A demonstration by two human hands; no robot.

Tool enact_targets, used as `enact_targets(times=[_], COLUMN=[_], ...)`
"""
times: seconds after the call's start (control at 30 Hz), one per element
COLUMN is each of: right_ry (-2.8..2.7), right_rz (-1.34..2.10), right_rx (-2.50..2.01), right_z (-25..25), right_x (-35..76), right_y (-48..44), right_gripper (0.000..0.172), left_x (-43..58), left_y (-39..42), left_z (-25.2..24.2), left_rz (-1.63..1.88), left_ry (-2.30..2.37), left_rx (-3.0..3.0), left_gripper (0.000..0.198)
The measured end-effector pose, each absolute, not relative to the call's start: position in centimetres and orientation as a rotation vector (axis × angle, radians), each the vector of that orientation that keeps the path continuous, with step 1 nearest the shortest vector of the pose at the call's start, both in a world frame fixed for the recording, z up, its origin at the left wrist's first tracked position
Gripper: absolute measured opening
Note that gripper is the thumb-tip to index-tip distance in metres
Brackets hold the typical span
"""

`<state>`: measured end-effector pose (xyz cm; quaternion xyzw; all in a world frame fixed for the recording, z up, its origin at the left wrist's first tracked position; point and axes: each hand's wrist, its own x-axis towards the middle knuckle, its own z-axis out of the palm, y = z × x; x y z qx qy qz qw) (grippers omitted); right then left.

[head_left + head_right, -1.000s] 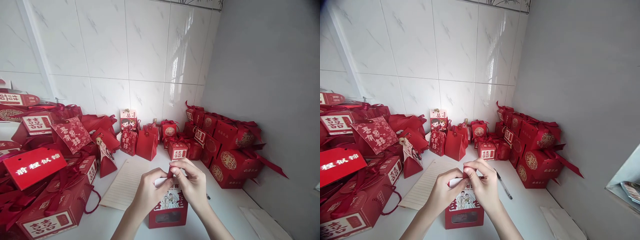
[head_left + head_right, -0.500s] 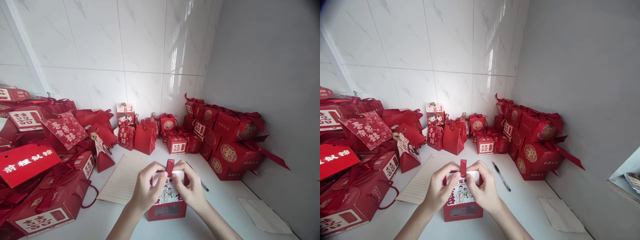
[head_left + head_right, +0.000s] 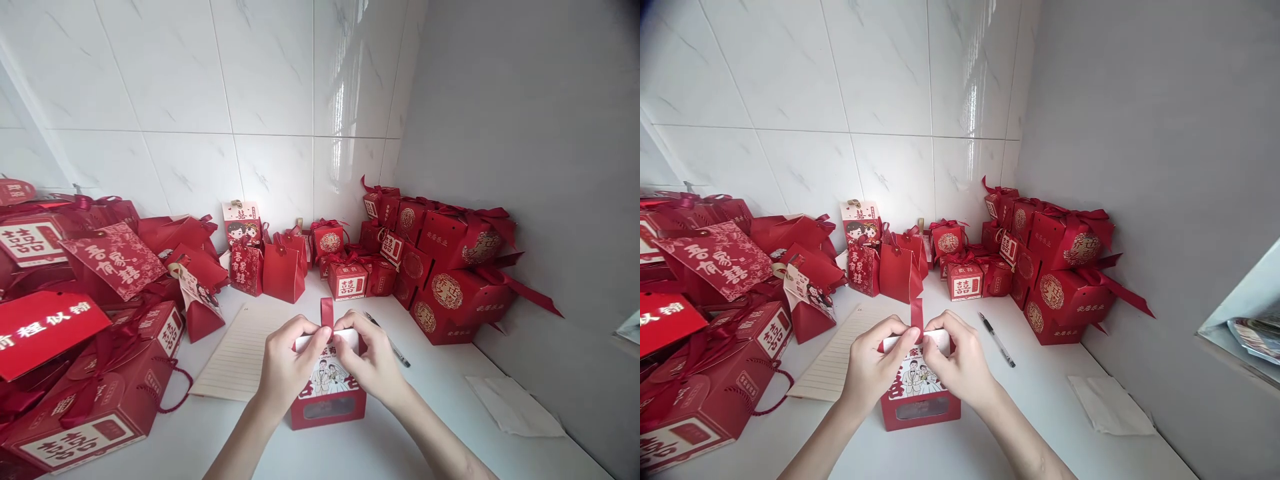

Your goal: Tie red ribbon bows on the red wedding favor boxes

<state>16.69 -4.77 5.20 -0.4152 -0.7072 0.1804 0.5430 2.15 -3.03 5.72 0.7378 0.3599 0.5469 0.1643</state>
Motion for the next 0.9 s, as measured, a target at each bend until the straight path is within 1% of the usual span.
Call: enact_targets(times=[0.17,0.27,0.57,0.73,0.9], right_ry=[-1.706,-1.709,-1.721,-1.716,-1.714], right_rz=[0.522,0.569,0.541,0.515,0.526], right_rx=[-0.998,-1.012,-0.955,-0.952,-0.945], right_z=[5.69,5.82,5.57,5.53,5.39], right_x=[16.96,17.05,16.92,16.96,17.03], right_y=[-4.49,-4.48,-4.46,-4.54,-4.63], right_gripper=[0.01,0.01,0.007,0.007,0.006], left_x=[1.57,1.43,1.92,1.9,1.8], left_y=[-2.9,-2.98,-3.24,-3.12,-3.0], left_z=[6.02,6.12,5.9,5.83,5.78], left_rz=[1.369,1.33,1.459,1.514,1.495], left_ry=[0.931,0.868,1.064,0.997,0.944], left_rx=[2.009,1.967,2.02,2.062,2.085], left_gripper=[0.024,0.021,0.025,0.023,0.022])
